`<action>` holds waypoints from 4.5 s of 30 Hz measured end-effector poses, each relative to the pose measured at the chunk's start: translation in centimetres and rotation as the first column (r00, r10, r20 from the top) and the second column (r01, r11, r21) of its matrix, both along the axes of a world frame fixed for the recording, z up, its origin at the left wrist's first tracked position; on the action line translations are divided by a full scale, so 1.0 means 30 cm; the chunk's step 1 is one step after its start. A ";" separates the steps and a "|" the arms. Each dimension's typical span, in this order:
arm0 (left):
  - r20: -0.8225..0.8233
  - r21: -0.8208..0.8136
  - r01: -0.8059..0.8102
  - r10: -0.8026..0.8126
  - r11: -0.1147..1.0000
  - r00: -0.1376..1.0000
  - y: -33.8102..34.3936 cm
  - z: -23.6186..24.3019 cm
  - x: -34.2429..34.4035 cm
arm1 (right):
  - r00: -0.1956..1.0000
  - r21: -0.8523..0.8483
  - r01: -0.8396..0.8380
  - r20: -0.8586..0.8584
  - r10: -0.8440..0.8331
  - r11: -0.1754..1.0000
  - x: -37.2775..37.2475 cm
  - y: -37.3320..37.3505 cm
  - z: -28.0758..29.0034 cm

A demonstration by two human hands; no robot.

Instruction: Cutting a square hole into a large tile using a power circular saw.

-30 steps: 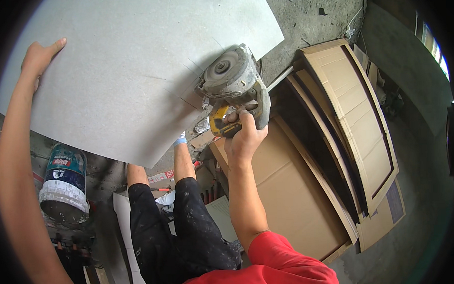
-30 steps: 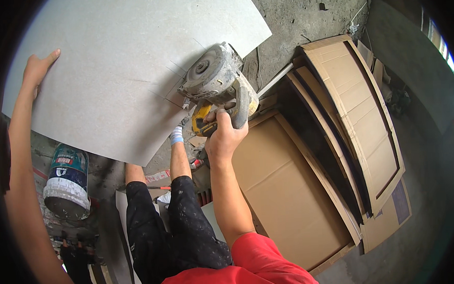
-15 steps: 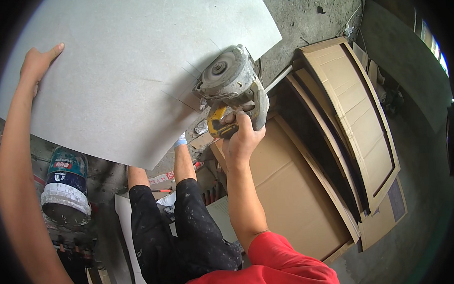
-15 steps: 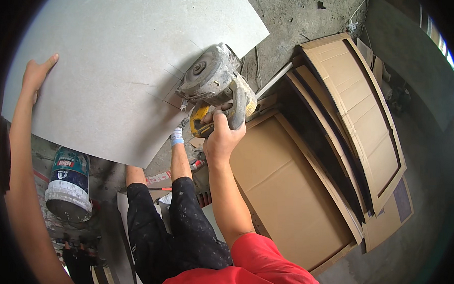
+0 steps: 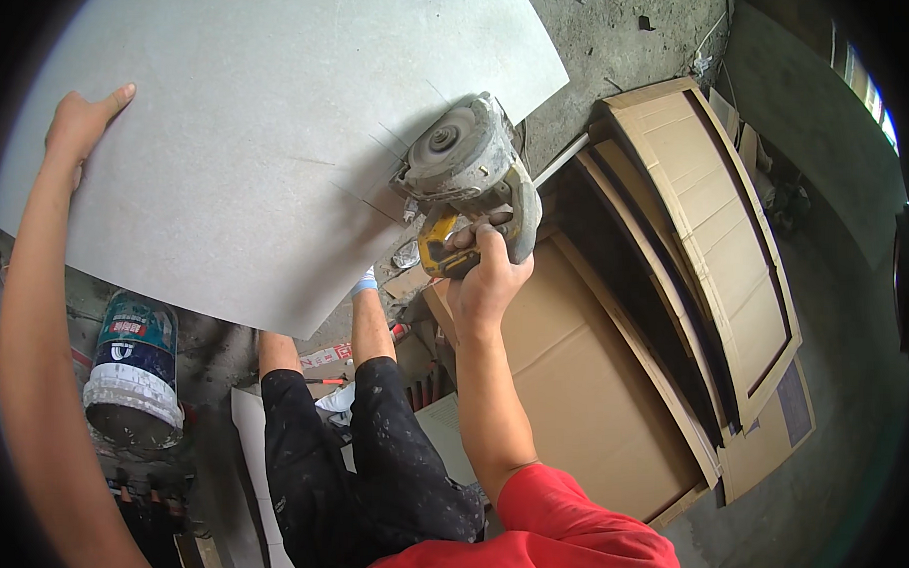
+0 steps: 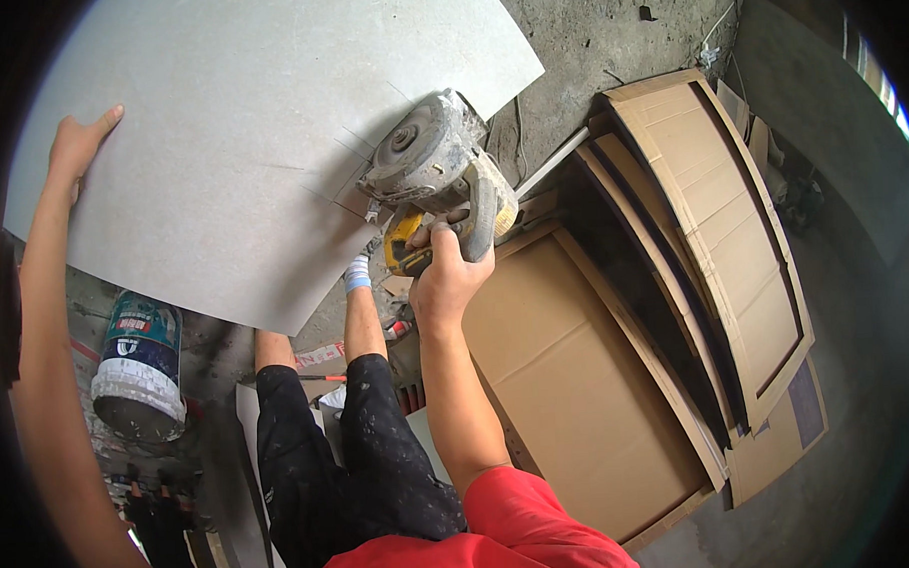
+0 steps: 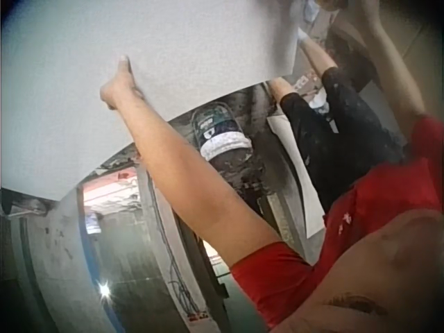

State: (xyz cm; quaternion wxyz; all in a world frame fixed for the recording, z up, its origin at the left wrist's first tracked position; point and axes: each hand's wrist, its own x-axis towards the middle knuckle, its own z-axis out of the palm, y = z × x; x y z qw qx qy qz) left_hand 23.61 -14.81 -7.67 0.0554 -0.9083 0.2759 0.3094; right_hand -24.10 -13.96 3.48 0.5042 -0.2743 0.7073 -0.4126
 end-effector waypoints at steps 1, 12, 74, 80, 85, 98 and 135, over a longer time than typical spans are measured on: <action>0.023 -0.013 0.014 -0.014 1.000 1.000 0.000 0.001 0.000 | 1.000 0.005 0.016 -0.022 -0.016 1.000 0.001 0.000 0.001; 0.052 0.043 -0.008 0.005 0.999 0.999 -0.012 0.018 -0.023 | 1.000 0.015 -0.007 0.006 0.007 1.000 0.002 -0.004 0.014; -0.084 0.009 0.030 -0.029 1.000 0.996 -0.022 0.001 -0.004 | 1.000 0.106 -0.001 -0.031 0.004 0.994 0.072 0.224 0.082; -0.069 -0.018 0.030 -0.031 0.999 0.997 -0.022 0.009 -0.016 | 0.999 0.087 0.002 -0.047 0.002 0.996 0.067 0.224 0.073; -0.088 -0.030 0.084 -0.087 0.996 0.992 -0.021 0.007 -0.011 | 1.000 0.090 -0.016 -0.022 0.018 0.996 0.065 0.223 0.071; -0.128 -0.093 0.016 -0.028 0.996 0.991 -0.010 -0.015 0.002 | 0.999 0.098 0.035 -0.041 -0.032 0.995 0.065 0.224 0.062; -0.094 0.006 0.084 -0.083 0.996 0.992 0.012 -0.079 0.040 | 0.998 0.124 0.056 -0.050 -0.050 0.991 0.066 0.222 0.052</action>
